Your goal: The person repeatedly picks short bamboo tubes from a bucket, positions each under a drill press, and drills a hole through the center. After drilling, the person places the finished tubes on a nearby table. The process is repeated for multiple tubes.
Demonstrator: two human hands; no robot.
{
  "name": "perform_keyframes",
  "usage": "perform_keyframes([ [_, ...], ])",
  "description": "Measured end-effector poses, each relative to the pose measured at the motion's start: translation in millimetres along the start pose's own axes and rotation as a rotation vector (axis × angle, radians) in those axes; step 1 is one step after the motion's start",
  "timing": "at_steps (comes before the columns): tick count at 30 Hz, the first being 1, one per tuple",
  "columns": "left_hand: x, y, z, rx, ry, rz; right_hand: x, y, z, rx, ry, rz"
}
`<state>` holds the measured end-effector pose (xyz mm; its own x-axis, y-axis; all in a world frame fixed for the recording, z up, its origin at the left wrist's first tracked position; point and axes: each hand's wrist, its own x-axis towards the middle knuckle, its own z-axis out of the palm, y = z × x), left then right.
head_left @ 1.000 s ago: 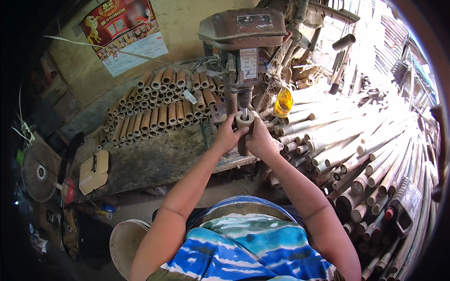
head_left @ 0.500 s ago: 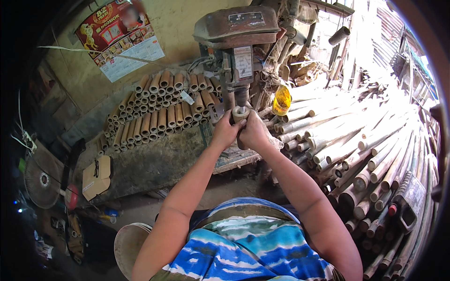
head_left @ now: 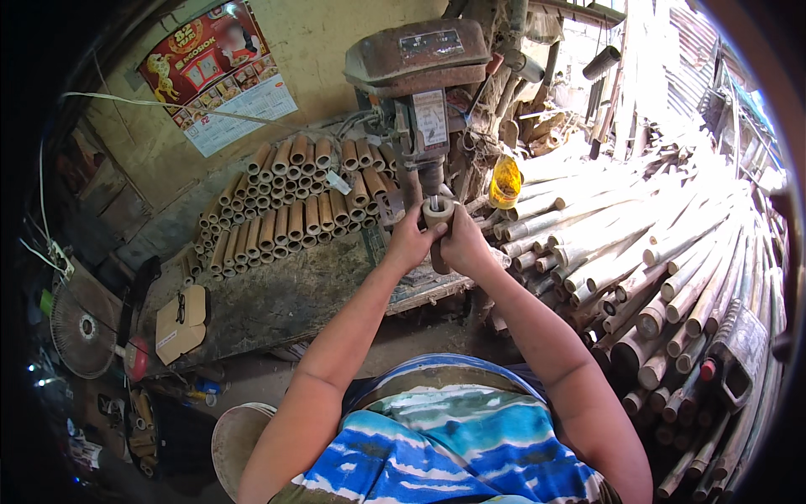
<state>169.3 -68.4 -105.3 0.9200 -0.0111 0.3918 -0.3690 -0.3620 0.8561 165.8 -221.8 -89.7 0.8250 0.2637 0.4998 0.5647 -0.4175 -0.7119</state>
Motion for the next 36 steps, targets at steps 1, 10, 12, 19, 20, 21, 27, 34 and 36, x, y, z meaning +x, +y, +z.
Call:
perform_keyframes([
  [1,-1,1,-1,-0.007,-0.006,0.000,-1,-1,0,-0.020,-0.004,-0.012],
  [10,-8,2,-17,-0.112,0.047,0.014,0,-7,19,-0.045,-0.016,0.010],
  [12,-6,0,-20,-0.088,0.056,0.022,3,-7,24,-0.021,-0.024,0.035],
  [19,16,3,-26,-0.027,-0.004,-0.018,21,-3,26,0.010,0.062,-0.049],
  [20,19,3,-25,-0.034,-0.012,-0.018,23,-2,25,0.019,0.086,-0.059],
  [21,23,3,-24,-0.039,-0.008,-0.036,24,-2,23,0.020,0.071,-0.041],
  [27,33,-2,-6,-0.179,0.008,0.001,25,3,6,0.042,0.050,0.075],
  [34,27,3,1,-0.079,0.026,0.041,14,1,-1,-0.010,0.047,0.036],
  [36,21,7,0,-0.101,0.017,0.023,10,-4,-3,-0.022,0.023,0.044],
])
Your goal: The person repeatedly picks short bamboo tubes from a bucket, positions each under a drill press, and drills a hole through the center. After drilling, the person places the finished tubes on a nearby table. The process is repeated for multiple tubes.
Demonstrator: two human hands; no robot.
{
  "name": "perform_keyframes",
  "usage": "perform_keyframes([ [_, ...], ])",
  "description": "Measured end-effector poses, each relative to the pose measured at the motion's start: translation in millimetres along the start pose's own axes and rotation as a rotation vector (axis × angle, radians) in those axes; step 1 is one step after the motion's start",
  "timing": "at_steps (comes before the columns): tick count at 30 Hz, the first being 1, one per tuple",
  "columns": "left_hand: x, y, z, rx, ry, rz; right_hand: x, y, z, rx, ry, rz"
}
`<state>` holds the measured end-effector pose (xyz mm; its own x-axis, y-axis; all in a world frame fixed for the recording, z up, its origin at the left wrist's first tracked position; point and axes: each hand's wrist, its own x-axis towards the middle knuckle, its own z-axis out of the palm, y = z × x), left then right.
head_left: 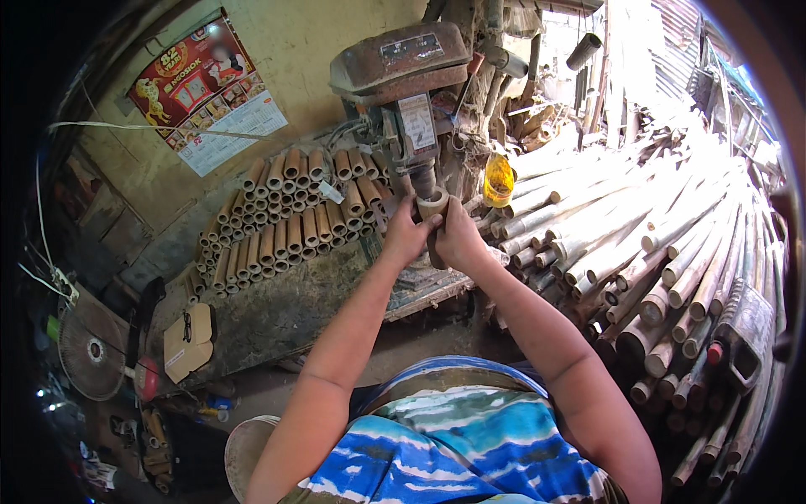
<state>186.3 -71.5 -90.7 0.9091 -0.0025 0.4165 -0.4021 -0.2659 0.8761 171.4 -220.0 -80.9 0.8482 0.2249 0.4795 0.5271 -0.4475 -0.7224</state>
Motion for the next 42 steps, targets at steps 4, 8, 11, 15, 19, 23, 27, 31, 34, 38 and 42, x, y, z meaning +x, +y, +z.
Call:
perform_keyframes([
  [4,-10,5,-4,-0.101,-0.022,-0.071,-7,-11,0,-0.041,-0.032,0.040],
  [8,-15,4,-10,-0.162,0.018,-0.059,-12,-17,8,-0.058,0.048,0.046],
  [11,-15,3,-18,-0.098,0.020,-0.077,-10,-16,18,-0.016,0.088,0.002],
  [15,-15,4,-25,-0.029,-0.001,-0.026,-5,-11,26,-0.004,0.055,-0.052],
  [19,-8,8,-29,-0.066,-0.027,-0.032,2,-9,31,-0.011,0.072,-0.045],
  [23,0,6,-29,-0.160,-0.053,-0.067,8,-9,29,-0.032,0.075,0.000],
  [27,12,0,-21,-0.125,-0.043,-0.085,12,-3,20,-0.023,0.103,0.023],
  [31,16,-8,-12,-0.128,-0.056,-0.078,12,7,14,-0.037,0.095,0.023],
  [34,13,-12,-6,-0.115,-0.068,-0.067,8,12,12,-0.015,0.074,0.033],
  [38,5,-14,0,-0.015,-0.090,-0.029,-3,18,10,-0.015,0.065,-0.004],
  [42,-10,-14,-1,0.125,-0.071,-0.049,-16,20,14,-0.050,0.055,-0.002],
])
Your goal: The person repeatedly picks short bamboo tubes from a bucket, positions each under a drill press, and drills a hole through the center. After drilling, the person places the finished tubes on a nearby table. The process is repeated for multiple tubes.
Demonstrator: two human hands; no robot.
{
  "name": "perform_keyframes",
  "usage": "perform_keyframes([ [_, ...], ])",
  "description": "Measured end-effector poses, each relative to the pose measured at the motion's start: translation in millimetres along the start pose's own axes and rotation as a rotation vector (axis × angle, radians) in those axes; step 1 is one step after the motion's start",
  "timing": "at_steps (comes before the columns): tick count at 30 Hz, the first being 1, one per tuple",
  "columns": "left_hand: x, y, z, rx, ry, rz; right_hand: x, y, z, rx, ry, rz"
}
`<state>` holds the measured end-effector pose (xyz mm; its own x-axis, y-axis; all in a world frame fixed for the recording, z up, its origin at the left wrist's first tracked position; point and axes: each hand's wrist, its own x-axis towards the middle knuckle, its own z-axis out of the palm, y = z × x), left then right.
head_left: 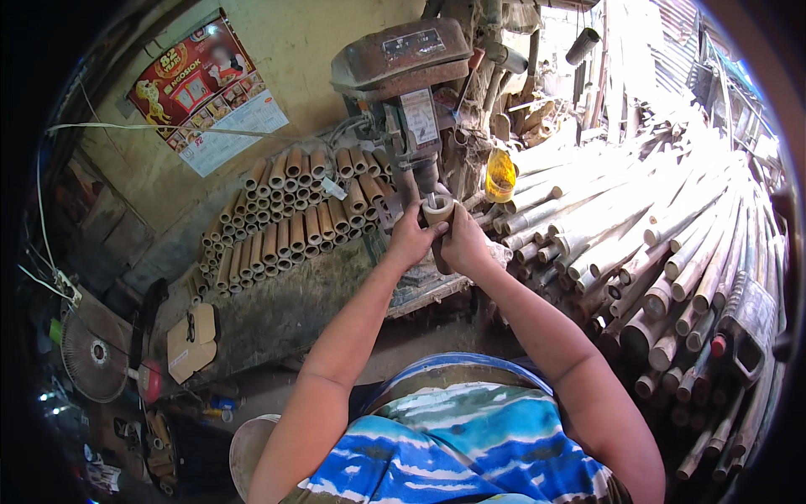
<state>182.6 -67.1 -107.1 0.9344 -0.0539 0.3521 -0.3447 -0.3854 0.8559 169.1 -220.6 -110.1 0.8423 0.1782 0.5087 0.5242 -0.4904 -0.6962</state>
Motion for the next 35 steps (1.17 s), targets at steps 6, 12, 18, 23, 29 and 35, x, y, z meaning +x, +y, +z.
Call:
perform_keyframes([
  [6,-15,-7,-4,-0.022,0.005,0.002,-14,-9,9,-0.011,0.024,-0.020],
  [12,-18,-16,-16,-0.142,-0.004,0.034,-8,-17,18,-0.016,-0.044,0.057],
  [18,0,-14,-17,-0.122,-0.022,-0.011,8,-9,24,-0.062,-0.001,0.035],
  [23,6,-10,-3,0.042,-0.038,-0.022,9,5,15,-0.051,-0.021,0.095],
  [29,-6,-16,0,0.107,-0.041,0.026,-7,5,6,-0.025,-0.023,0.051],
  [35,-14,-24,-11,-0.074,-0.079,0.029,-15,-20,4,-0.007,-0.065,0.126],
])
